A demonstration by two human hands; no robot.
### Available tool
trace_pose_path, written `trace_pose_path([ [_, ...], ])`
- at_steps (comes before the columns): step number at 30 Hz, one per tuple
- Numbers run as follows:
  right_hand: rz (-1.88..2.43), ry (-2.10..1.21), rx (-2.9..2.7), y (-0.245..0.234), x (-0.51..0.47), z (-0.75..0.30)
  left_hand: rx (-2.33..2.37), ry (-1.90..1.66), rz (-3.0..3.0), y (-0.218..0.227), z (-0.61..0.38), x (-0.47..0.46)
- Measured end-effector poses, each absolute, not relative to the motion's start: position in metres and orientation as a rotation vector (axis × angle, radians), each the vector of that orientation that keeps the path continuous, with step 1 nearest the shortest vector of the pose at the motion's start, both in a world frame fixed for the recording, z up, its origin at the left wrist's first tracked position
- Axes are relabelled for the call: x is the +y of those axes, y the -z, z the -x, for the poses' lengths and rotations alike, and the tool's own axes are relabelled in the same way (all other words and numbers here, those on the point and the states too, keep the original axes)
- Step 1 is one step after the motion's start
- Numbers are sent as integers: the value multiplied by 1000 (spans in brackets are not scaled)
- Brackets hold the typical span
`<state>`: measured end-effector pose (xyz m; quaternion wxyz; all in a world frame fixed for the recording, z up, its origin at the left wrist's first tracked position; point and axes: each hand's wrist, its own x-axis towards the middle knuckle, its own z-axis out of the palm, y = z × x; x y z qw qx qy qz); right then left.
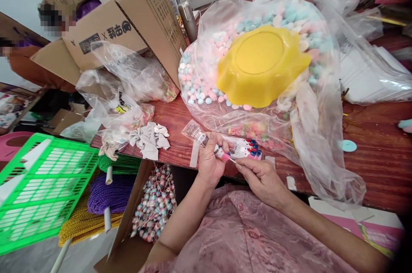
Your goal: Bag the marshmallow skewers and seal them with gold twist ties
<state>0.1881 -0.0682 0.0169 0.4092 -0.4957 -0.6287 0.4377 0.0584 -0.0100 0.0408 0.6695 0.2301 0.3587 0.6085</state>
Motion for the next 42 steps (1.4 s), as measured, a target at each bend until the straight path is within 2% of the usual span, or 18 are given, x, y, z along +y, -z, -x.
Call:
trace_pose_path([
  [13, 1233, -1097, -1267, -15, -54, -188, 790, -1109, -573, -31, -82, -27],
  [23, 1226, -1136, -1395, -19, -62, -190, 817, -1010, -706, -33, -76, -26],
  [30, 1221, -1050, -1497, -21, -57, -185, 902, -977, -740, -26, -76, -31],
  [32, 1210, -832, -1662, -29, -56, -199, 864, -986, -727, -29, -69, -28],
  [34, 1172, -377, -1901, -43, -50, -219, 818, -906, -734, -35, -60, -26],
  [37, 922, 188, -2292, -66, -34, -243, 675, -591, -778, -50, -47, -26],
  [39, 658, 299, -2511, -76, -23, -250, 550, -383, -814, -59, -42, -28],
  [42, 442, 186, -2748, -80, -17, -250, 496, -172, -1078, -66, -35, -32],
])
